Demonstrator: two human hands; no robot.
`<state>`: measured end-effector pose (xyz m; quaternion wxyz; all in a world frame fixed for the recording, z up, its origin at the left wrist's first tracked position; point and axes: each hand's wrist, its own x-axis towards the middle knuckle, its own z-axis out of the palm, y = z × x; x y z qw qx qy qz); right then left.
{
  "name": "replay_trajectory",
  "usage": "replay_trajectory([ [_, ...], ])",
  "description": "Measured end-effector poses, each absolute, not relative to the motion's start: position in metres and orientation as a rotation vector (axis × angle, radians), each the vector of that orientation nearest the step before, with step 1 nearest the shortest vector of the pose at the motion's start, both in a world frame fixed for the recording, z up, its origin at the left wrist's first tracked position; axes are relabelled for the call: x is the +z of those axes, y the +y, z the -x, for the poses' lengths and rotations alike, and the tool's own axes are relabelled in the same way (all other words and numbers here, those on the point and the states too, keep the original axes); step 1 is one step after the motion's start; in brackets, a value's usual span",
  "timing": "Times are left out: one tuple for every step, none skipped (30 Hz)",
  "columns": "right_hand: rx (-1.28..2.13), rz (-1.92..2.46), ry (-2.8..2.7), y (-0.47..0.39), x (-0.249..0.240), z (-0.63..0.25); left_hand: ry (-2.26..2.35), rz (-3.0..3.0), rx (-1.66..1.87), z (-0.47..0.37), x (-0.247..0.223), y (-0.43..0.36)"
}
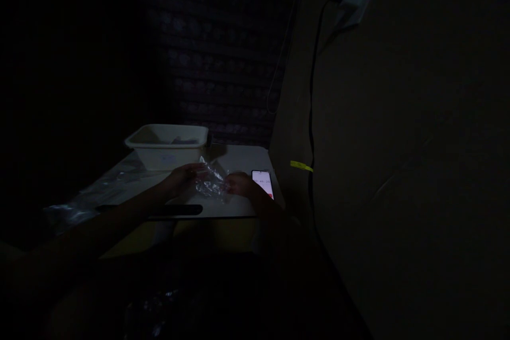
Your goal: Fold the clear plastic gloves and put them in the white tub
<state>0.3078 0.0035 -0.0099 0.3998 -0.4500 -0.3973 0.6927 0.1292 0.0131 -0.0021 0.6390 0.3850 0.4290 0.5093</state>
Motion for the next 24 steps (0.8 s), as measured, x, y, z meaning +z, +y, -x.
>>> replay_trajectory([
  [1.732,1.079,-0.979,0.005,-0.010,-0.307,0.986,-0.889,1.156,-0.128,-0.001,0.013],
  [1.698,1.048,-0.948,0.007,-0.010,-0.305,0.997,-0.900,1.150,-0.127,0.000,0.013],
  [1.658,1.035,-0.914,0.008,-0.009,-0.304,1.001,-0.912,1.148,-0.126,0.001,0.013],
  [1.623,1.027,-0.886,0.008,-0.007,-0.303,0.997,-0.923,1.152,-0.125,0.001,0.014],
  [1.604,1.008,-0.869,0.008,-0.005,-0.303,0.979,-0.932,1.156,-0.125,0.001,0.014],
  [1.594,0.977,-0.859,0.008,-0.003,-0.303,0.957,-0.939,1.157,-0.124,0.001,0.015],
  [1.593,0.938,-0.862,0.007,0.000,-0.304,0.939,-0.947,1.150,-0.124,0.000,0.015],
  [1.598,0.893,-0.881,0.006,0.002,-0.305,0.933,-0.957,1.134,-0.123,-0.001,0.015],
  [1.605,0.850,-0.913,0.005,0.003,-0.307,0.936,-0.968,1.111,-0.123,-0.002,0.015],
  [1.606,0.811,-0.948,0.004,0.005,-0.309,0.948,-0.981,1.089,-0.123,-0.003,0.015],
  [1.599,0.783,-0.979,0.004,0.005,-0.311,0.961,-0.998,1.069,-0.124,-0.004,0.014],
  [1.593,0.769,-1.011,0.004,0.005,-0.313,0.977,-1.018,1.051,-0.124,-0.004,0.013],
  [1.592,0.773,-1.043,0.005,0.005,-0.315,0.997,-1.042,1.033,-0.124,-0.004,0.011],
  [1.596,0.800,-1.073,0.005,0.004,-0.317,1.026,-1.070,1.010,-0.125,-0.004,0.010],
  [1.602,0.851,-1.100,0.005,0.003,-0.319,1.062,-1.100,0.984,-0.125,-0.004,0.008],
  [1.607,0.919,-1.129,0.005,0.001,-0.320,1.098,-1.131,0.955,-0.125,-0.004,0.007],
  [1.607,0.996,-1.160,0.005,0.000,-0.321,1.130,-1.163,0.928,-0.125,-0.004,0.006],
  [1.596,1.072,-1.189,0.005,-0.002,-0.322,1.152,-1.189,0.904,-0.125,-0.004,0.005],
  [1.576,1.143,-1.215,0.004,-0.004,-0.323,1.158,-1.209,0.887,-0.124,-0.005,0.004],
  [1.555,1.201,-1.238,0.004,-0.006,-0.323,1.157,-1.226,0.875,-0.123,-0.006,0.003],
  [1.536,1.242,-1.255,0.004,-0.007,-0.324,1.158,-1.239,0.866,-0.123,-0.007,0.003],
  [1.520,1.267,-1.264,0.003,-0.007,-0.324,1.161,-1.251,0.854,-0.122,-0.008,0.003],
  [1.511,1.275,-1.266,0.003,-0.008,-0.324,1.173,-1.258,0.839,-0.121,-0.008,0.004],
  [1.510,1.266,-1.268,0.003,-0.007,-0.324,1.189,-1.265,0.823,-0.120,-0.009,0.004],
])
